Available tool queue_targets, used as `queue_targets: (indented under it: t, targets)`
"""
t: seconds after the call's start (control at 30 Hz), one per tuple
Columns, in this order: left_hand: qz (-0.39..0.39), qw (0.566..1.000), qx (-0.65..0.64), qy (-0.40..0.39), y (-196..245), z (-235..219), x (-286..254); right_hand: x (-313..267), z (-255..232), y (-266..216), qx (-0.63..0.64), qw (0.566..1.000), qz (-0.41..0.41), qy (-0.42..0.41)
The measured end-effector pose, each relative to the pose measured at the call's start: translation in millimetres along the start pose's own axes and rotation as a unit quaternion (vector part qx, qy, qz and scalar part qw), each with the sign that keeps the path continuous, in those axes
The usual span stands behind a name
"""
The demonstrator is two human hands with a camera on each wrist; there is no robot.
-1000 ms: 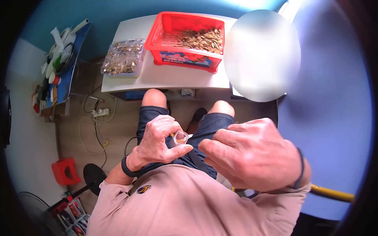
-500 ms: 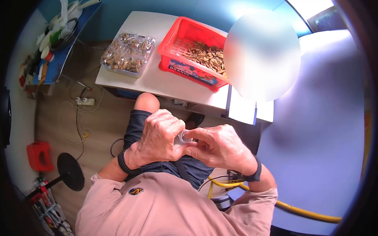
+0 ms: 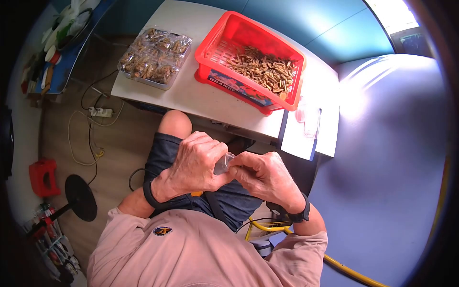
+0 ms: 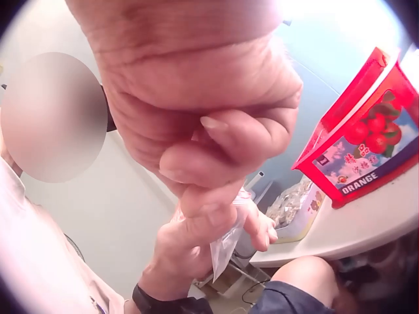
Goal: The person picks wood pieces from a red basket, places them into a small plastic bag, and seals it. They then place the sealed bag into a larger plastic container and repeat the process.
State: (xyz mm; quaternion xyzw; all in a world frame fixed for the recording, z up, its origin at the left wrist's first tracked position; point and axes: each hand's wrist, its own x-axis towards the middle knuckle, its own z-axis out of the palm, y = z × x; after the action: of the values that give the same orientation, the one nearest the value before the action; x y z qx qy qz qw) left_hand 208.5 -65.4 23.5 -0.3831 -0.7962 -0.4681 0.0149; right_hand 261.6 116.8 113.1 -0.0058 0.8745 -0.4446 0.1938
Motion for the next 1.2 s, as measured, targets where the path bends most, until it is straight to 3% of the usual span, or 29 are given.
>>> queue_targets:
  t: [0.4, 0.8, 1.03, 1.2]
  targets:
    - [-0.048, 0.993, -0.068, 0.080, 19, 33, -11, -22, 24, 13, -0.179, 0.959, -0.171, 0.140]
    - [0.006, 0.995, -0.078, 0.063, 22, 40, -21, -45, 26, 13, -0.259, 0.923, -0.230, 0.170]
    - [-0.019, 0.996, -0.078, 0.026, 20, 43, -20, -39, 24, 20, -0.267, 0.921, -0.230, 0.167]
    - [-0.008, 0.992, -0.078, 0.099, 13, 47, -9, -23, 22, 23, -0.262, 0.928, -0.220, 0.145]
